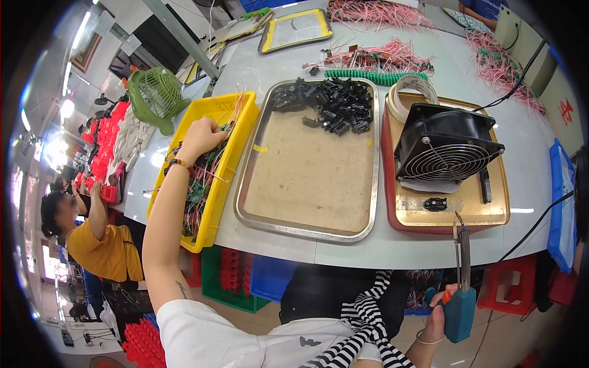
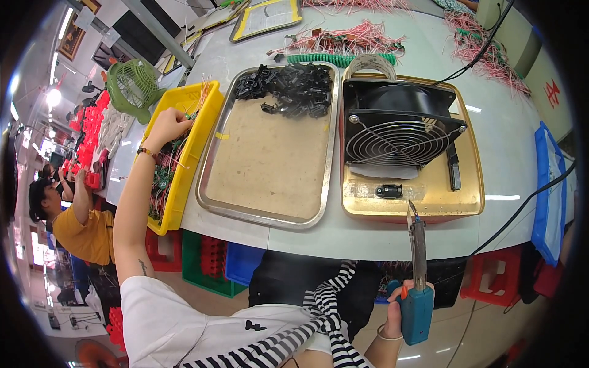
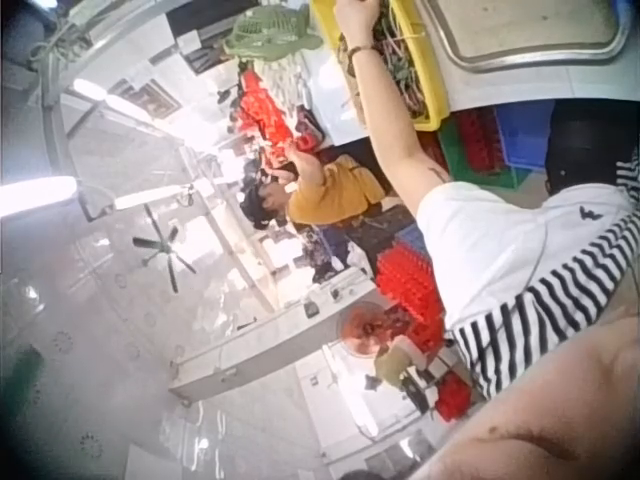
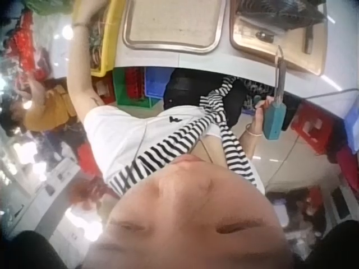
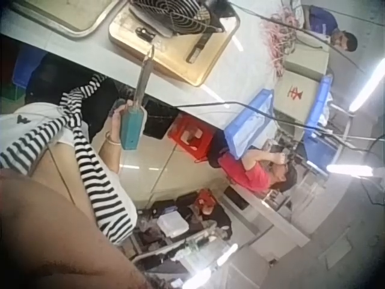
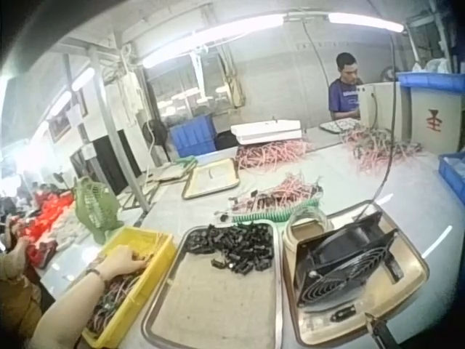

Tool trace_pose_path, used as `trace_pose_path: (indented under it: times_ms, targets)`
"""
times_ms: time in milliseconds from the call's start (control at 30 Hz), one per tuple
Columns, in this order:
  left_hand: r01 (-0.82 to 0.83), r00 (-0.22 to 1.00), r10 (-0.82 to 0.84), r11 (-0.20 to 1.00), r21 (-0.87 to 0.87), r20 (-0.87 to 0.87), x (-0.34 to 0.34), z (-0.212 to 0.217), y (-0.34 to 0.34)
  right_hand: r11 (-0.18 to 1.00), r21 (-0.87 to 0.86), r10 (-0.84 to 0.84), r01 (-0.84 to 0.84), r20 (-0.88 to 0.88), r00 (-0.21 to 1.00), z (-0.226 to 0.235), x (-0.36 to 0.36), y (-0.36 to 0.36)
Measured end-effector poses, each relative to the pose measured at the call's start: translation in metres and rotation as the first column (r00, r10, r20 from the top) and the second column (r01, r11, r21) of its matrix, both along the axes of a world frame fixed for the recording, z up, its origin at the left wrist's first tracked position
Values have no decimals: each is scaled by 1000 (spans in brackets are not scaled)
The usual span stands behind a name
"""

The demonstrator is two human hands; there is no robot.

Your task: The person solders circuit board wires to plastic switch components using a soldering gun, places completed assemblies into a bin, and sets new components from a tray onto the work stand to solder them.

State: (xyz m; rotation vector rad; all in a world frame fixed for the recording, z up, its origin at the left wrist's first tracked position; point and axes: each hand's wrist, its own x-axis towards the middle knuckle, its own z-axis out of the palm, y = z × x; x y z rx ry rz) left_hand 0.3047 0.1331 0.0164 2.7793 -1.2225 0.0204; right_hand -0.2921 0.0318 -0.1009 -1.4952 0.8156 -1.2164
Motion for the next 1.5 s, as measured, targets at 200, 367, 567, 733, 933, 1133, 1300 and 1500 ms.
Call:
trace_pose_path:
  times_ms: [200,367,567,733,933,1133,1300,1500]
  targets:
    - [-174,985,172,980,101,26,12,-5,-4,998,0,-69,69,14,998,2,8,-2]
    - [-61,998,62,997,-52,28,-3,17,-22,996,-27,-87,87,14,996,2,7,-3]
    - [480,865,-428,858,-184,262,26,-4,-40,993,-75,-91,92,21,996,2,7,-4]
    - [-25,1000,26,998,-54,16,41,-33,-48,992,-92,-91,90,-2,996,1,1,-1]
    - [-124,992,123,992,23,29,46,-33,-50,992,-88,-93,93,2,996,0,0,-2]
    - [-29,997,26,999,32,76,6,16,-63,991,-80,-111,112,18,994,4,3,-4]
    - [408,913,-394,897,-173,106,-83,18,-105,996,-48,-74,77,66,995,3,6,-5]
    - [314,940,-324,944,100,108,-102,-29,-130,998,-51,-38,45,122,992,9,11,-4]
